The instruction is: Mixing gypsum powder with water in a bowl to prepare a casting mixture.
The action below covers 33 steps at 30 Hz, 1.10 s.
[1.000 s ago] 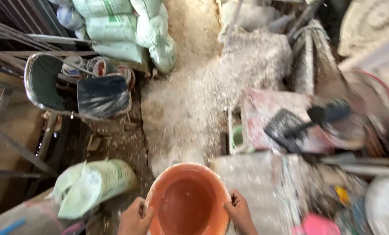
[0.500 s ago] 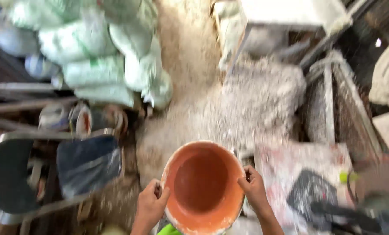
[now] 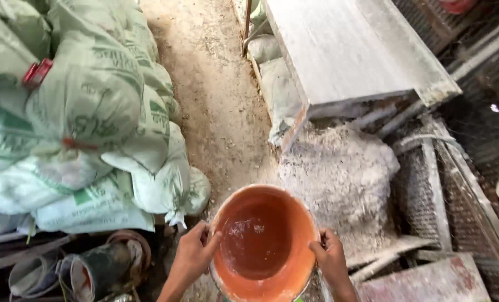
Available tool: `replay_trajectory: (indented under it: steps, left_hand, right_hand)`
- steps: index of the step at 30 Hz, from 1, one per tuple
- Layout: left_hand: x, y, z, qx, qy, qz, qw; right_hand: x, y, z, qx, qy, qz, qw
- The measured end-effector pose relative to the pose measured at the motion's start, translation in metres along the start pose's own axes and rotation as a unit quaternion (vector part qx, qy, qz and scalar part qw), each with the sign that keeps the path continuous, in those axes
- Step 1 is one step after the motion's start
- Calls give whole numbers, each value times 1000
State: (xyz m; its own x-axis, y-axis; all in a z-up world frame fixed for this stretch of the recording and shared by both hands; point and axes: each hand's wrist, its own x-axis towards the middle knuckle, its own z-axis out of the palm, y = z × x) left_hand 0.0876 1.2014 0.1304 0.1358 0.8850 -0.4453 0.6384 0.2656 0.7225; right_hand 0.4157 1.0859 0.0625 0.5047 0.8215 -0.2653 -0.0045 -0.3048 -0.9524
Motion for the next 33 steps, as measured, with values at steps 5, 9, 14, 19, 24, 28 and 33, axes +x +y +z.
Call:
replay_trajectory:
  steps: [5,9,14,19,24,28,33]
  left_hand:
    - [146,83,-38,-80,-23,-10,996]
    - [254,132,-57,-62,-14,-40,997]
    - [374,179,-88,-88,64,-43,993]
    - [506,242,-136,-184,65,-81,977]
    - [673,262,-181,-85,85,-11,993]
    - [780,320,-243,-117,65,-46,990]
    - [909,397,-318,-139,46,-51,988]
  right_hand:
    - [155,-44,51,29,-6,17,999]
    - [284,-114,91,8,-28,19,999]
    - [436,-184,145,-21,-83,14,996]
    - [590,-248,208,-38,-122,-5,992]
    - [724,-295,285,-110,-120,-4,987]
    - [835,-331,341,-33,-101,11,994]
    - [960,-400,413,32,-96,-23,995]
